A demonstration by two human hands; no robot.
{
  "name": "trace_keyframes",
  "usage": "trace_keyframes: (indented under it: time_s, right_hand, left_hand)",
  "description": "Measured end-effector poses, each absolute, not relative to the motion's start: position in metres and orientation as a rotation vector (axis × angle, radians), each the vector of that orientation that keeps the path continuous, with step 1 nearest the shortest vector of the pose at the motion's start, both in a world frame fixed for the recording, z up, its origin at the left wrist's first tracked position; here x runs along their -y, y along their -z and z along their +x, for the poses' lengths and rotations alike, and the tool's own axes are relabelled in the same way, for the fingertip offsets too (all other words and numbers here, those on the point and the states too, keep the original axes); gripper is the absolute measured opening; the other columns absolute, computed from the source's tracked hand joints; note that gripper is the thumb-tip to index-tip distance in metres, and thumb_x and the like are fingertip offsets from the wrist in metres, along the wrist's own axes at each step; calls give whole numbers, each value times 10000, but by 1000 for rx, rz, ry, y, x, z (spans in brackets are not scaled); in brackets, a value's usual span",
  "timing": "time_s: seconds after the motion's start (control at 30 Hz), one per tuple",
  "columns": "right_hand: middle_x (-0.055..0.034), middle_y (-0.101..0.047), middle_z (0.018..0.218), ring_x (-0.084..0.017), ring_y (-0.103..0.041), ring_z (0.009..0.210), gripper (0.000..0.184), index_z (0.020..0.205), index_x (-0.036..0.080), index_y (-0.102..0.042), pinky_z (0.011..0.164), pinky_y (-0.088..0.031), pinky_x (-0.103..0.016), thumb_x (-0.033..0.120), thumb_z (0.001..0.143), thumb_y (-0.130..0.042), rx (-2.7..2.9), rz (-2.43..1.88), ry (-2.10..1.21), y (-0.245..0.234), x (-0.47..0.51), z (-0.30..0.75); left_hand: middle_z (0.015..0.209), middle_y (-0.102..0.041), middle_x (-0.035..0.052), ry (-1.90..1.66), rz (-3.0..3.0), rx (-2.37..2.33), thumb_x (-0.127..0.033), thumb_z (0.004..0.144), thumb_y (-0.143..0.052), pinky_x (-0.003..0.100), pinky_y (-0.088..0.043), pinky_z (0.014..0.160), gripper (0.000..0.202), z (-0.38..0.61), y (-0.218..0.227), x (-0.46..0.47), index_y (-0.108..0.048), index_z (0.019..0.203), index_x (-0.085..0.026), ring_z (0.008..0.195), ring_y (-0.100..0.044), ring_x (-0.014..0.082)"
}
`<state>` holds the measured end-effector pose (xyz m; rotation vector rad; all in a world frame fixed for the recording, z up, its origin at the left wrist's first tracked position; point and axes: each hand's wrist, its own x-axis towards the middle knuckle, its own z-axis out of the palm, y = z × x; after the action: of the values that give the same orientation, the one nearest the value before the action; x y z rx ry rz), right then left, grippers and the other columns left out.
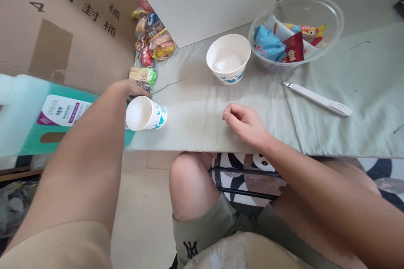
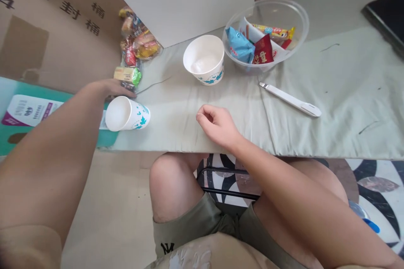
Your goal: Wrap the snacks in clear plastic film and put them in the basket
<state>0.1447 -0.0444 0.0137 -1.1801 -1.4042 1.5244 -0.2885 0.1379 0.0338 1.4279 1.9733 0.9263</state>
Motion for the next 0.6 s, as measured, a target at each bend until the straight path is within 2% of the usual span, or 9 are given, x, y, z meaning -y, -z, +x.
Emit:
trace_keyframes:
  time_s: [0.07, 0.13, 0.3, 0.37, 0.43, 0.5, 0.57, 0.6]
  right_hand:
    - [39, -464, 620, -122, -420, 609, 250, 691, 222, -542, 611, -309, -319, 447, 793, -500, 1405, -1191, -1523, -14, 44, 147]
    - [38, -464, 619, -124, -420, 612, 253, 690, 222, -546, 614, -315, -320, 450, 792, -504, 1413, -1200, -1516, -15, 46, 149]
    - [38, -458, 604, -126, -419, 605, 250, 671, 227, -536, 612, -313, -326, 451, 774, -497, 1433, -1197, -1486, -19, 53, 156]
    - [37, -460, 604, -126, -419, 603, 252, 672, 227, -535, 612, -313, -325, 456, 769, -493, 1422, -1190, -1480, -21, 57, 161]
    - [35, -471, 611, -126, -425, 607, 254, 678, 225, -537, 616, -317, -324, 458, 770, -495, 1411, -1183, -1470, -23, 61, 166]
    - [33, -478, 615, -126, -430, 609, 255, 684, 222, -543, 618, -317, -322, 457, 773, -499, 1406, -1173, -1452, -25, 64, 173]
    - [32, -480, 614, -126, -428, 608, 255, 684, 222, -540, 614, -312, -320, 457, 777, -503, 1396, -1163, -1430, -26, 65, 181]
    - [31, -479, 613, -126, -428, 608, 253, 687, 222, -538, 612, -311, -318, 455, 780, -505, 1385, -1157, -1421, -27, 65, 185]
  left_hand:
    - [425, -375, -190, -673, 1351, -2180, 97, 133, -952, 388, -463, 1150, 649, -294, -33, -137, -505, 512, -182, 705, -595, 97]
    - [433, -335, -174, -483, 1302, -2336, 124, 91, -918, 454, -357, 1240, 653, -295, -36, -134, -503, 489, -185, 872, -631, 135]
    - [498, -347, -124, -340, 1394, -2490, -10, 30, -942, 527, -170, 1318, 699, -275, -64, -121, -434, 467, -207, 1173, -563, 216]
    - [518, -362, -107, -293, 1436, -2528, -11, 50, -926, 613, -139, 1302, 691, -258, -83, -112, -419, 474, -212, 1230, -535, 273]
    - [556, -427, -88, -201, 1483, -2583, 26, 117, -889, 708, -147, 1259, 643, -236, -106, -102, -428, 500, -206, 1258, -525, 332]
    - [706, -595, -41, -44, 1580, -2664, 16, 242, -867, 741, -214, 1221, 561, -209, -131, -92, -458, 566, -192, 1272, -538, 366]
    - [1035, -722, 32, -10, 1717, -2717, -61, 408, -866, 705, -296, 1206, 470, -177, -154, -81, -514, 695, -181, 1286, -556, 362]
    - [1187, -717, 31, -84, 1794, -2681, -124, 495, -864, 632, -334, 1224, 436, -159, -163, -75, -566, 809, -184, 1295, -554, 315]
